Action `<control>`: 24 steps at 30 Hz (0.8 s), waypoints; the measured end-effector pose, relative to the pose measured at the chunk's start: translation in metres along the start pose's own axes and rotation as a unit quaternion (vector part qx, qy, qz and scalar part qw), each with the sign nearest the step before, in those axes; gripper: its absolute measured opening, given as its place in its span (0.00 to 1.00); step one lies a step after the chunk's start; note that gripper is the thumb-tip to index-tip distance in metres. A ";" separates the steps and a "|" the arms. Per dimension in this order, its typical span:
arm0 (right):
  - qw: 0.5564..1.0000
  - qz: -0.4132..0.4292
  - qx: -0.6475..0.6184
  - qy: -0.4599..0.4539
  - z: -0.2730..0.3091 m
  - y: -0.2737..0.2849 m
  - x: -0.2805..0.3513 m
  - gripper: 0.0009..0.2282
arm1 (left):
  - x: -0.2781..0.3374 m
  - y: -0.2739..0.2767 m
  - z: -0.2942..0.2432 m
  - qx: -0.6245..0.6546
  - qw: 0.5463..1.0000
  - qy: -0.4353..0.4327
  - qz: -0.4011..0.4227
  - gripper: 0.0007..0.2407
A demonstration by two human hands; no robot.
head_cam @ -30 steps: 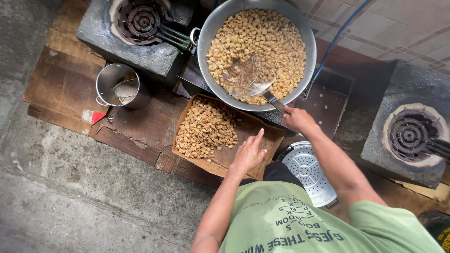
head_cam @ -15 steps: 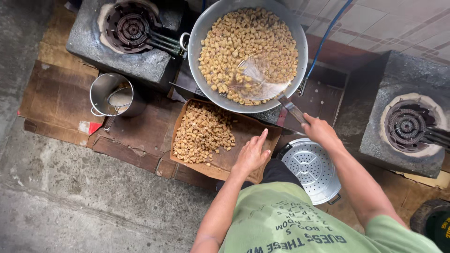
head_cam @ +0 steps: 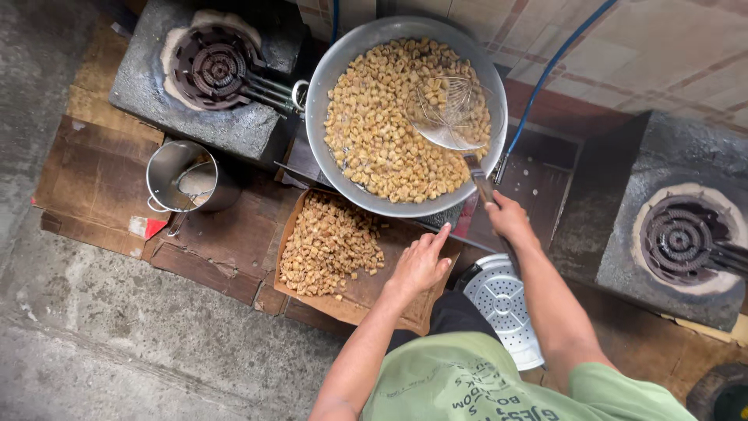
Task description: The person uses a wire skimmer to stir and lift fried snack pieces in a large wok over a gas burner. They repeatedly scoop the snacks from the oil and transfer them onto a wooden board placed beside the stove. The process continues throughout the clip with consistent stirring and removal of the fried items.
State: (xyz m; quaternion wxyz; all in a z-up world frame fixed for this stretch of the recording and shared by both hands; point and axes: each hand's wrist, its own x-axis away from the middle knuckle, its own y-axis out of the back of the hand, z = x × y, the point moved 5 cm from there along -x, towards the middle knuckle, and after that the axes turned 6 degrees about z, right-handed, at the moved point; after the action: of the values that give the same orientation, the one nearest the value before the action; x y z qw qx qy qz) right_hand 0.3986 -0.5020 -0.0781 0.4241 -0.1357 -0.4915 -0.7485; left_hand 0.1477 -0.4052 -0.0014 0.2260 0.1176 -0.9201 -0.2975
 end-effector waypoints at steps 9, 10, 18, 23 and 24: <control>0.997 0.039 -0.061 0.013 0.021 0.015 -0.039 0.24 | -0.020 0.021 -0.003 -0.009 0.999 0.046 0.005 0.34; 0.996 0.038 -0.061 0.045 0.030 0.008 -0.050 0.24 | -0.023 0.020 -0.002 -0.011 0.999 0.051 0.009 0.34; 0.984 0.033 0.048 0.170 0.055 -0.005 -0.100 0.23 | -0.025 0.017 0.005 0.006 0.997 0.069 -0.027 0.34; 0.974 0.093 0.096 0.186 0.077 -0.041 -0.095 0.23 | -0.017 0.009 0.011 0.035 0.995 0.086 -0.043 0.34; 0.975 0.090 0.098 0.180 0.082 -0.046 -0.098 0.23 | -0.017 0.008 0.011 0.040 0.995 0.081 -0.051 0.34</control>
State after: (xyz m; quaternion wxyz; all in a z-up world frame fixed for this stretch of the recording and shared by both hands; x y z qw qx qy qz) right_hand 0.4050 -0.3758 -0.1277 0.5828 -0.0002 -0.4637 -0.6673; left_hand 0.1569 -0.3875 -0.0105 0.2797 0.1972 -0.9026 -0.2610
